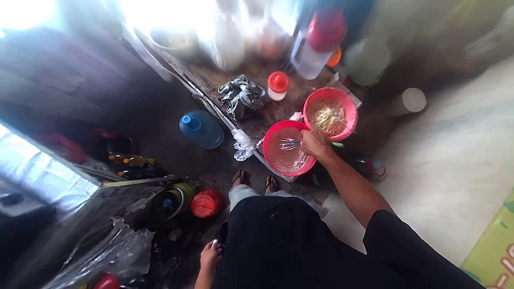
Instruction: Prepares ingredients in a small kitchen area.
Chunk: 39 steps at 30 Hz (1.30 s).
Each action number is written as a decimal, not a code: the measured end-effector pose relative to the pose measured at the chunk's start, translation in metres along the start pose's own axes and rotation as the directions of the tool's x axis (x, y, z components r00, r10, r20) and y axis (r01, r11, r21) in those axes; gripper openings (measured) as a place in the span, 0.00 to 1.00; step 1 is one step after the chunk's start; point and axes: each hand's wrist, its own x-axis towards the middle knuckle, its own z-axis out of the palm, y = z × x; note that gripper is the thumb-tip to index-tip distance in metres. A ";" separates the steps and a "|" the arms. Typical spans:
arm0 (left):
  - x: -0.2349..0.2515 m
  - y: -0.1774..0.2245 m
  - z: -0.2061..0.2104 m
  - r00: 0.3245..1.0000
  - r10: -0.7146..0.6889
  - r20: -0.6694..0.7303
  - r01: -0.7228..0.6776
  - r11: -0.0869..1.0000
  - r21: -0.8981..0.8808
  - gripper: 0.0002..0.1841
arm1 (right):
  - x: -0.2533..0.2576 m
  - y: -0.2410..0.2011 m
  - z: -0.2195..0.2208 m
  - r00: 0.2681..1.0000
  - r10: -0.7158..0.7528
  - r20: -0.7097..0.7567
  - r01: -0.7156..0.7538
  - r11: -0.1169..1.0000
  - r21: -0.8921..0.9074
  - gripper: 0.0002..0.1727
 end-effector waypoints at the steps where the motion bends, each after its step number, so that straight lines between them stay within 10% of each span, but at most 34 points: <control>1: -0.004 -0.009 0.007 1.000 -0.007 -0.005 0.007 1.000 -0.026 0.22 | 0.002 -0.004 -0.004 1.000 -0.013 -0.023 0.012 1.000 -0.029 0.13; 7: -0.005 -0.083 0.050 0.998 0.046 0.036 -0.050 0.993 0.106 0.21 | -0.006 -0.040 -0.023 0.976 -0.213 0.045 0.217 0.959 -0.180 0.12; 12: -0.080 -0.069 0.070 1.000 0.002 0.024 -0.003 1.000 0.009 0.17 | -0.017 -0.059 -0.027 0.958 -0.278 0.066 0.286 0.926 -0.245 0.11; 21: -0.039 -0.083 0.062 0.999 0.003 0.050 -0.007 0.998 0.065 0.21 | -0.030 -0.040 -0.012 0.925 -0.359 0.127 0.380 0.882 -0.279 0.08; 26: -0.021 -0.059 0.051 1.000 -0.025 -0.003 0.025 0.986 -0.163 0.23 | -0.044 -0.009 0.009 0.962 -0.268 0.041 0.269 0.922 -0.280 0.10; 39: -0.014 0.029 0.013 0.998 0.039 0.047 -0.041 0.999 0.035 0.22 | -0.043 0.066 0.039 0.992 0.045 -0.116 -0.055 0.995 -0.085 0.08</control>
